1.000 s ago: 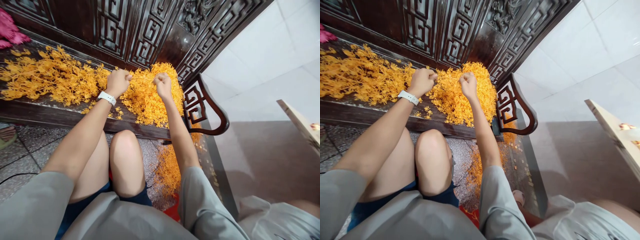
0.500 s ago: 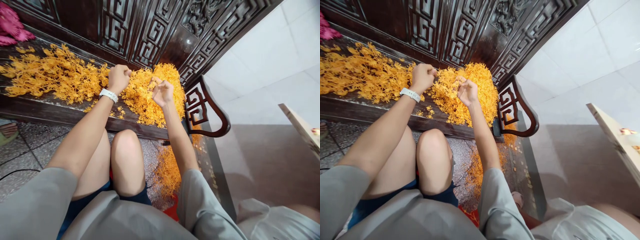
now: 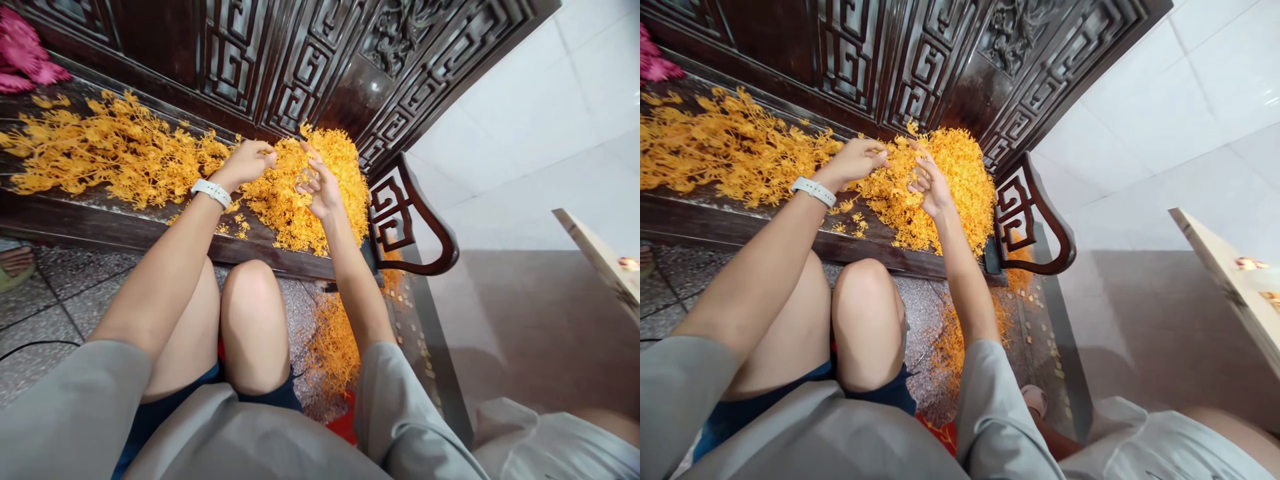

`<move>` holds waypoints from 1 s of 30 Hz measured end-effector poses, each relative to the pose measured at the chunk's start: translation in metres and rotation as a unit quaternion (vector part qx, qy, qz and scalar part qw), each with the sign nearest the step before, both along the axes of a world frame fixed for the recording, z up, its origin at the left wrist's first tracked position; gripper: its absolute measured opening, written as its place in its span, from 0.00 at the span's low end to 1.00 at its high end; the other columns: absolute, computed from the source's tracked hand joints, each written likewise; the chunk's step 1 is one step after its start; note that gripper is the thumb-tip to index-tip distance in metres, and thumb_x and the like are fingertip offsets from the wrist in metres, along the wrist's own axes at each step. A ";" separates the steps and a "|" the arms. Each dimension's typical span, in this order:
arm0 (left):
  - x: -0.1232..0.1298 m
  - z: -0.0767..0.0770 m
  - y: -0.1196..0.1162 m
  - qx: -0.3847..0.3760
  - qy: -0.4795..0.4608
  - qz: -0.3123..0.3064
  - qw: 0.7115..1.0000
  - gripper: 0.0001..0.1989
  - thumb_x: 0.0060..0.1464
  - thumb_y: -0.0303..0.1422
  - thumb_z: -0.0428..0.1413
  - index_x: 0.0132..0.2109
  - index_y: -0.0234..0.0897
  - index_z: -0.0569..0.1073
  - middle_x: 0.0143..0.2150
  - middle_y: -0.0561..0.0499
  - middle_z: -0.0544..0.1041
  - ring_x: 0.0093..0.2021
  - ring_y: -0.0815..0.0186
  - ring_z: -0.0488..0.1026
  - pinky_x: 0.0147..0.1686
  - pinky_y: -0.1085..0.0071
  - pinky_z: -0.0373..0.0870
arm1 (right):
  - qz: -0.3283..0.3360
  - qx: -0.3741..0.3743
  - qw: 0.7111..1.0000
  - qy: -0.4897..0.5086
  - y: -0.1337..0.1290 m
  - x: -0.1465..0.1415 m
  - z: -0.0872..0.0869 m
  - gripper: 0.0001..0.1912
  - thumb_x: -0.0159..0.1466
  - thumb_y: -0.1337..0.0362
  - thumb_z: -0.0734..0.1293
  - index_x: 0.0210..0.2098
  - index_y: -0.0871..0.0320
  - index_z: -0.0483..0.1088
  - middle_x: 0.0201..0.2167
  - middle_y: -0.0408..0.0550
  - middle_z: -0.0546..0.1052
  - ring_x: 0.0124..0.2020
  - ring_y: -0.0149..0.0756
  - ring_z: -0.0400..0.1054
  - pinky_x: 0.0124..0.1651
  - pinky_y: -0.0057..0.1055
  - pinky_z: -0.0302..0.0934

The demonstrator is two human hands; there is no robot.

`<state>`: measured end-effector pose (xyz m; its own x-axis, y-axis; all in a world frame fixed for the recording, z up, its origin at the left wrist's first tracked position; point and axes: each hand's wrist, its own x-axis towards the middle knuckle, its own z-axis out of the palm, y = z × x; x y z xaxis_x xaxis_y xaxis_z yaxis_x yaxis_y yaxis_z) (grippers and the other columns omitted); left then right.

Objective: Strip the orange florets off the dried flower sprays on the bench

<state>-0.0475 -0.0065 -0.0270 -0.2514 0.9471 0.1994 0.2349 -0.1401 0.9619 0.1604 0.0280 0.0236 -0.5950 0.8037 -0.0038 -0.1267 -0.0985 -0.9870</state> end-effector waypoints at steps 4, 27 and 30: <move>0.011 0.003 -0.002 -0.025 -0.037 -0.074 0.996 0.12 0.63 0.34 0.61 0.52 0.37 0.81 0.53 0.41 0.81 0.55 0.56 0.77 0.60 0.57 0.69 | -0.021 -0.014 1.000 -0.006 -0.001 -0.001 -0.004 0.43 0.59 0.40 0.76 0.68 0.48 0.64 0.20 0.29 0.42 0.22 0.27 0.33 0.27 0.29 0.39; 0.050 0.003 0.010 -0.004 -0.162 -0.119 0.980 0.06 0.56 0.24 0.67 0.32 0.34 0.78 0.32 0.49 0.77 0.37 0.66 0.75 0.53 0.62 0.72 | -0.026 -0.001 0.999 -0.022 0.001 0.020 -0.006 0.37 0.62 0.41 0.70 0.66 0.50 0.69 0.19 0.31 0.43 0.20 0.28 0.41 0.27 0.29 0.44; 0.051 0.007 0.012 0.007 -0.182 -0.047 0.982 0.05 0.58 0.22 0.64 0.36 0.34 0.77 0.37 0.48 0.79 0.42 0.66 0.76 0.54 0.64 0.72 | -0.042 0.024 0.997 -0.055 -0.002 0.025 -0.004 0.39 0.62 0.40 0.70 0.67 0.49 0.68 0.20 0.33 0.46 0.21 0.30 0.47 0.29 0.30 0.48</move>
<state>0.0034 0.0054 -0.0204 -0.2201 0.9673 0.1264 -0.1384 -0.1592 0.9775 0.1850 0.0262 0.0196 -0.5242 0.8512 -0.0260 -0.0227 -0.0445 -0.9988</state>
